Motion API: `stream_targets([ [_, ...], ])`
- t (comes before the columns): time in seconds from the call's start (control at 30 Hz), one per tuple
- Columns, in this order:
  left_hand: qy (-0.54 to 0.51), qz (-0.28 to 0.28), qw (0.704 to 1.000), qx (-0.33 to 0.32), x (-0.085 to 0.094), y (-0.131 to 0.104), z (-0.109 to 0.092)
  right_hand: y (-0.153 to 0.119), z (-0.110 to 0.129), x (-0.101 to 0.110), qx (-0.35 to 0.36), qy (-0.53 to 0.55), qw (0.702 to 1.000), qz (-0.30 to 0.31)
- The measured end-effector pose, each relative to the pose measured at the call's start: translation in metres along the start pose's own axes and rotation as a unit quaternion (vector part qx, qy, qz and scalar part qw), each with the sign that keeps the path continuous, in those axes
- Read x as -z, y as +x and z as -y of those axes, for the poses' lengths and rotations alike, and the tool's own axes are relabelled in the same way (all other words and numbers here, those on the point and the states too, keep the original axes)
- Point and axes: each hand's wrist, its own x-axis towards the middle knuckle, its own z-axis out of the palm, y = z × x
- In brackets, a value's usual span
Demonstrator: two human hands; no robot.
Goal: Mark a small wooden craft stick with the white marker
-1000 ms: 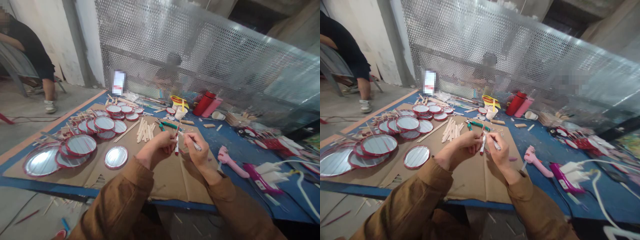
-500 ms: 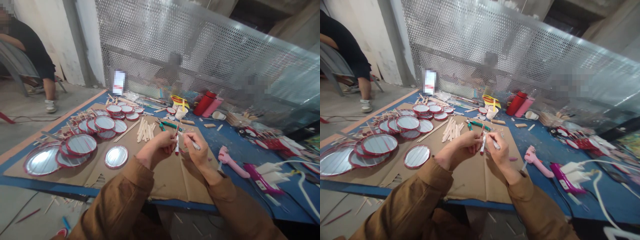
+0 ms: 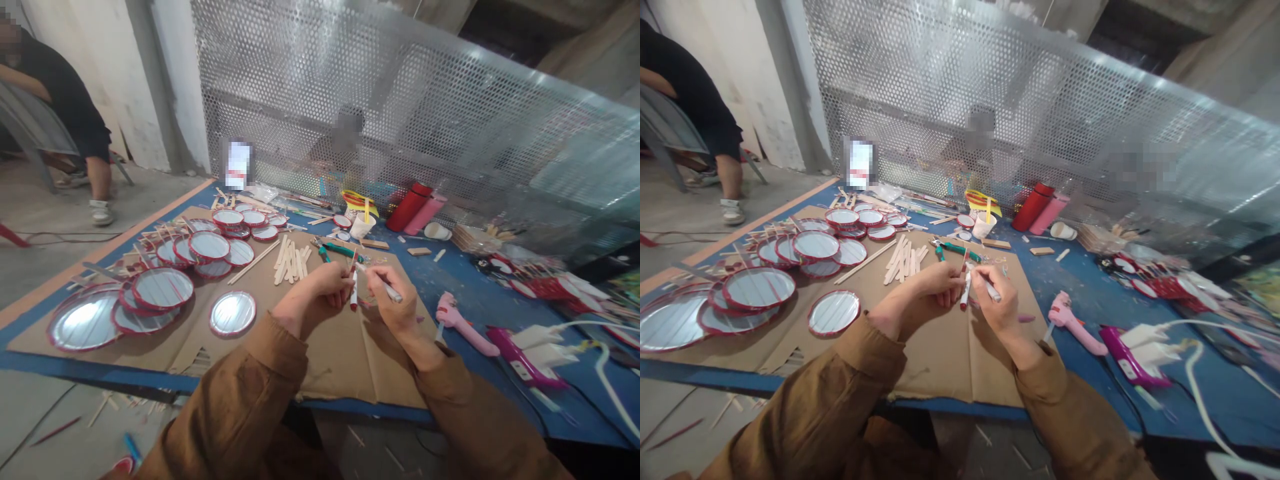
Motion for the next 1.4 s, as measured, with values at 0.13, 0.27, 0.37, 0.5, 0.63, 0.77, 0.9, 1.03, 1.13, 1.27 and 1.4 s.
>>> stream_targets([
  [0.13,-0.009,0.012,1.0,0.007,0.0009,-0.0011,-0.0014,0.0002,-0.0001,0.0005,0.007,-0.004,1.0,0.003],
  [0.27,-0.015,0.013,1.0,0.007,0.0007,0.0007,-0.0001,-0.0009,-0.0018,0.0016,0.0,-0.012,1.0,0.001],
  [0.37,-0.005,0.008,1.0,0.004,-0.0001,0.0016,-0.0001,-0.0015,-0.0031,0.0022,-0.002,-0.014,1.0,-0.016],
  [0.5,0.0,0.016,1.0,0.003,-0.0004,0.0004,-0.0026,-0.0011,-0.0039,0.0018,-0.001,-0.009,1.0,-0.021],
  [0.63,0.002,0.011,1.0,-0.01,-0.0021,0.0013,-0.0018,-0.0015,-0.0015,0.0029,-0.006,-0.005,0.999,-0.036],
  [0.77,0.002,-0.004,1.0,-0.012,-0.0054,0.0032,0.0012,-0.0024,0.0027,0.006,-0.007,0.006,0.997,-0.072],
  [0.9,0.0,-0.022,1.0,-0.018,-0.0056,0.0007,0.0006,-0.0025,0.0031,0.0057,-0.001,-0.003,0.999,-0.036],
  [1.03,-0.01,0.002,1.0,-0.022,-0.0029,-0.0016,-0.0004,-0.0025,0.0023,0.0035,0.013,-0.016,1.0,-0.005],
  [1.13,-0.009,0.003,1.0,-0.019,-0.0024,-0.0003,0.0008,-0.003,0.0015,0.0034,0.017,-0.012,1.0,-0.005],
  [1.27,-0.006,-0.002,1.0,-0.02,-0.0033,0.0023,0.0028,-0.0034,-0.0002,0.0038,0.013,-0.011,1.0,-0.022],
  [1.4,-0.013,0.005,1.0,-0.018,-0.0035,0.0019,0.0028,-0.0028,0.0001,0.0027,0.02,-0.013,1.0,-0.012],
])
